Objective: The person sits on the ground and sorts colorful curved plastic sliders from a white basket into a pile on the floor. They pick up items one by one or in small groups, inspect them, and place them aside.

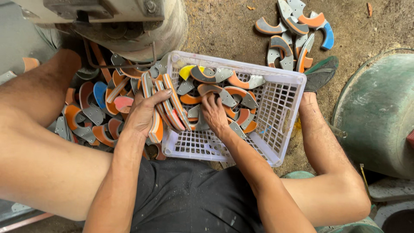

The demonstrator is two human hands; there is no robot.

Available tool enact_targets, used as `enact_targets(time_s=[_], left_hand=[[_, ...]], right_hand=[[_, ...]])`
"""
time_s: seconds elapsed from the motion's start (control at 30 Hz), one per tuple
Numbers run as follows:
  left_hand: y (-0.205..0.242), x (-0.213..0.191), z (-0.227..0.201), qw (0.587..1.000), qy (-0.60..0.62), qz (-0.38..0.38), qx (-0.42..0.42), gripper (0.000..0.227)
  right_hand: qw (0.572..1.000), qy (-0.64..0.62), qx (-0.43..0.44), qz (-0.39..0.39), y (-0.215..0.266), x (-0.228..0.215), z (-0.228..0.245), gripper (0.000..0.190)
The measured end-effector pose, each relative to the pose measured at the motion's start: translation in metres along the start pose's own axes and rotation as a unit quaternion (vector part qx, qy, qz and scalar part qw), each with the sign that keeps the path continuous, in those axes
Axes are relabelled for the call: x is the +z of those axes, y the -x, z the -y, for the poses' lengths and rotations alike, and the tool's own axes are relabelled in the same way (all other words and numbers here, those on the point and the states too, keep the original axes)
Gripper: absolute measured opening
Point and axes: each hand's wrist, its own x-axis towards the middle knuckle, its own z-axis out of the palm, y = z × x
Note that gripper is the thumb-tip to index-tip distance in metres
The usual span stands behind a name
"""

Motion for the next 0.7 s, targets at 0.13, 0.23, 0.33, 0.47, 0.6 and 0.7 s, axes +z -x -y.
enact_targets(time_s=[0.13, 0.23, 0.33, 0.47, 0.6, 0.7], left_hand=[[-0.002, -0.003, 0.003, 1.000, -0.001, -0.003, 0.004, 0.043], [0.000, -0.004, 0.008, 1.000, -0.003, 0.010, 0.011, 0.045], [-0.005, -0.002, 0.005, 1.000, 0.000, 0.014, 0.023, 0.048], [-0.005, -0.002, 0.010, 1.000, 0.013, 0.005, -0.003, 0.046], [-0.005, 0.003, 0.006, 1.000, 0.017, 0.011, -0.014, 0.046], [-0.006, 0.005, 0.008, 0.999, 0.000, 0.029, 0.017, 0.045]], right_hand=[[0.998, -0.053, -0.046, -0.009, 0.012, 0.011, -0.001, 0.032], [0.991, -0.126, -0.031, 0.016, 0.019, 0.009, 0.000, 0.026], [0.974, -0.214, 0.018, 0.072, 0.014, -0.002, -0.012, 0.039], [0.858, -0.502, 0.103, -0.015, 0.030, -0.025, -0.031, 0.052], [0.555, -0.785, 0.220, 0.164, 0.059, -0.057, -0.059, 0.053], [0.601, -0.735, 0.268, 0.166, 0.069, -0.075, -0.059, 0.056]])
